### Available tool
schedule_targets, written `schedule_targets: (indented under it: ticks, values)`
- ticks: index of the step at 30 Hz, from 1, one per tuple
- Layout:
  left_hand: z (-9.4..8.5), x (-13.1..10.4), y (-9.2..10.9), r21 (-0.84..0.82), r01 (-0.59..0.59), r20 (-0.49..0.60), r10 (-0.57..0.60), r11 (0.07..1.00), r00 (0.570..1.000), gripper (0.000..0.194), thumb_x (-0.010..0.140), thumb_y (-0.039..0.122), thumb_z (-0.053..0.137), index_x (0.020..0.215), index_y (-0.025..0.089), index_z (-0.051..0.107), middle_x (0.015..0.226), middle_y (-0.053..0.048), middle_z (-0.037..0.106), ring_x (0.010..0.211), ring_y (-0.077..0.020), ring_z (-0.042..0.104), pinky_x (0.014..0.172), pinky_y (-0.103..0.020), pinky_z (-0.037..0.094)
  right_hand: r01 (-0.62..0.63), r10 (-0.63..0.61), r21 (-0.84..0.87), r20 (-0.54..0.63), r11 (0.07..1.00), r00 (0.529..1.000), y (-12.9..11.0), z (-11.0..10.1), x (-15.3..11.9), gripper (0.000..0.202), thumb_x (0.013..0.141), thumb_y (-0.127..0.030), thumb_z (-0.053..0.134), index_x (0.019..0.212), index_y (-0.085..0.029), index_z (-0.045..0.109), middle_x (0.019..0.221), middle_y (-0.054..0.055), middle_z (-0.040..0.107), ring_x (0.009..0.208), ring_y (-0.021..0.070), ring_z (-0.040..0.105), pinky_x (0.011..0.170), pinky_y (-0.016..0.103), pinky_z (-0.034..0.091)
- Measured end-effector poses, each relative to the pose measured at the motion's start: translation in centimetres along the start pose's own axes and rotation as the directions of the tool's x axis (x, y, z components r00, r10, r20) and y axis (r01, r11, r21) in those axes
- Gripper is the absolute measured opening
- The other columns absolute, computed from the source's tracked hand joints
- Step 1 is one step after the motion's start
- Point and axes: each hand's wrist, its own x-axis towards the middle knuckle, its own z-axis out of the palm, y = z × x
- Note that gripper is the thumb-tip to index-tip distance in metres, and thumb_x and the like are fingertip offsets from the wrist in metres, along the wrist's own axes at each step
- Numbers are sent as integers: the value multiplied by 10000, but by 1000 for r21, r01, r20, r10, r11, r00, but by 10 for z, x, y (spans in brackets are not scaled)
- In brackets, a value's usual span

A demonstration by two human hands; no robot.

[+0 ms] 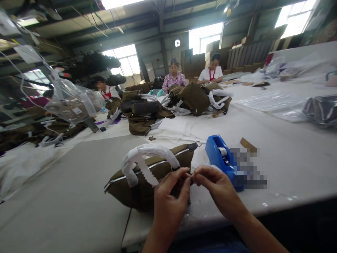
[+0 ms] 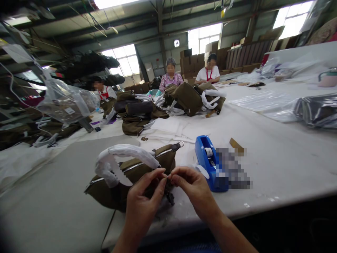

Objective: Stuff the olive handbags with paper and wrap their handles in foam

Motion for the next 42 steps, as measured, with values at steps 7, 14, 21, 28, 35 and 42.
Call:
schedule_targets:
  ticks: [7,14,21,28,35,42]
  values:
    - [-1,-1,-3,37,-24,6,23,999,1000,287,904,146,688,1160,271,721,942,21,763,831,-117,715,798,-184,556,142,-151,-254,-15,957,988,-5,2,-2,87,822,-331,791,857,-253,809,876,20,769,824,185,696,760,272,573]
    - [-4,-2,-4,81,-42,22,40,996,999,295,896,126,682,1155,258,733,949,-7,763,830,-145,721,790,-211,572,260,-288,-426,-1,867,958,-8,3,-4,77,872,-321,749,860,-260,796,888,21,771,849,205,713,757,285,590]
    - [-7,-2,-4,204,-146,43,140,968,989,290,893,95,684,1142,238,726,946,-10,759,836,-145,723,797,-203,562,420,-438,-584,120,694,891,-11,2,-4,94,924,-221,706,928,-285,775,932,0,775,887,182,730,803,263,585]
    - [-1,-6,-4,246,-177,1,182,953,983,222,902,87,677,1070,225,723,931,-3,772,821,-152,724,801,-228,557,564,-581,-681,244,468,776,-17,6,-5,188,926,-77,653,930,-250,724,873,-2,766,820,159,724,787,260,572]
    - [5,-12,-11,225,-139,-65,157,964,985,189,891,83,691,1005,230,722,899,18,767,820,-139,717,812,-212,551,575,-614,-689,235,441,753,-12,12,-7,205,916,-45,645,930,-233,727,865,13,767,815,164,725,780,263,579]
    - [-2,-15,-17,214,-97,-82,117,972,990,206,906,127,695,1057,267,697,947,38,758,888,-128,717,854,-201,546,491,-520,-634,160,598,839,-5,7,-9,156,922,-137,693,964,-275,753,904,-27,772,837,131,735,788,208,582]
